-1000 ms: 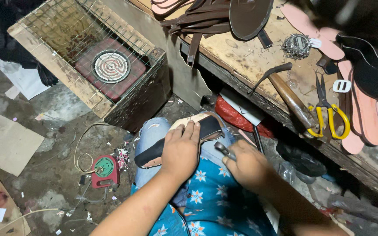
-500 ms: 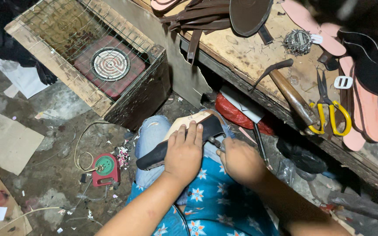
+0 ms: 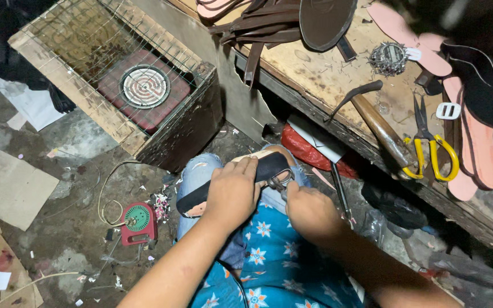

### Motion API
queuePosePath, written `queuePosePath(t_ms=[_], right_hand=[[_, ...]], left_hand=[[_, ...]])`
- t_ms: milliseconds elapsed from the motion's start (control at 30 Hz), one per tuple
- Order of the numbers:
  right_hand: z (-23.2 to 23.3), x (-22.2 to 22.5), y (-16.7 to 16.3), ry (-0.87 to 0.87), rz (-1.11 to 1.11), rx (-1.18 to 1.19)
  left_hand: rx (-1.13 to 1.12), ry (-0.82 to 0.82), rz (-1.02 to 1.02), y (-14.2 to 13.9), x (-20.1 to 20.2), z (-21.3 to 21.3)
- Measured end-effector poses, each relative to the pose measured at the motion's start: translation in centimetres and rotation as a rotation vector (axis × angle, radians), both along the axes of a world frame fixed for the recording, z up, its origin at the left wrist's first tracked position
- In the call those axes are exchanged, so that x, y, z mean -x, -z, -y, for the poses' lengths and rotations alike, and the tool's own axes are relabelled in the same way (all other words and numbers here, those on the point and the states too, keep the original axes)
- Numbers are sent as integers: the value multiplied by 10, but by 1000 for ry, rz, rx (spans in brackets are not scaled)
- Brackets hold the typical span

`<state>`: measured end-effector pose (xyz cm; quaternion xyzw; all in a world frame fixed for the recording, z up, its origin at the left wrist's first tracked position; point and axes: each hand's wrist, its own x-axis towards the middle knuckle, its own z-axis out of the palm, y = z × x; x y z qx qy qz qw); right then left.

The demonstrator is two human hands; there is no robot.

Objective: The person sits on the floor and works a shoe over its sole, using pincers to pull and tuck the upper material and a hammer to pound and set the edges, turning the shoe to work all sides on their lap.

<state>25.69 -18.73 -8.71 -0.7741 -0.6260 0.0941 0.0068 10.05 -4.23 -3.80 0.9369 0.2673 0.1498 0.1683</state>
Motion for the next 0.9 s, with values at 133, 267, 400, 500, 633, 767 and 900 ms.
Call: queuePosePath(t_ms=[133, 267, 400, 500, 633, 767, 900], right_hand=[[-2, 1, -2, -58, 35, -91], [-9, 1, -9, -72, 19, -33], [-12, -1, -22, -20, -6, 30], [-10, -3, -31, -44, 58, -22], [-7, 0, -35, 40, -27, 80], [-4, 5, -32, 95, -52, 77], [5, 8, -33, 152, -123, 83]], left_hand=[[156, -25, -36, 0, -6, -11], [333, -33, -269, -1, -23, -25], [332, -43, -337, -9, -31, -27], [383, -106, -465, -17, -36, -29], [273, -36, -465, -23, -41, -36], [239, -11, -506, -25, -51, -45], [282, -16, -561, -28, -37, -46]])
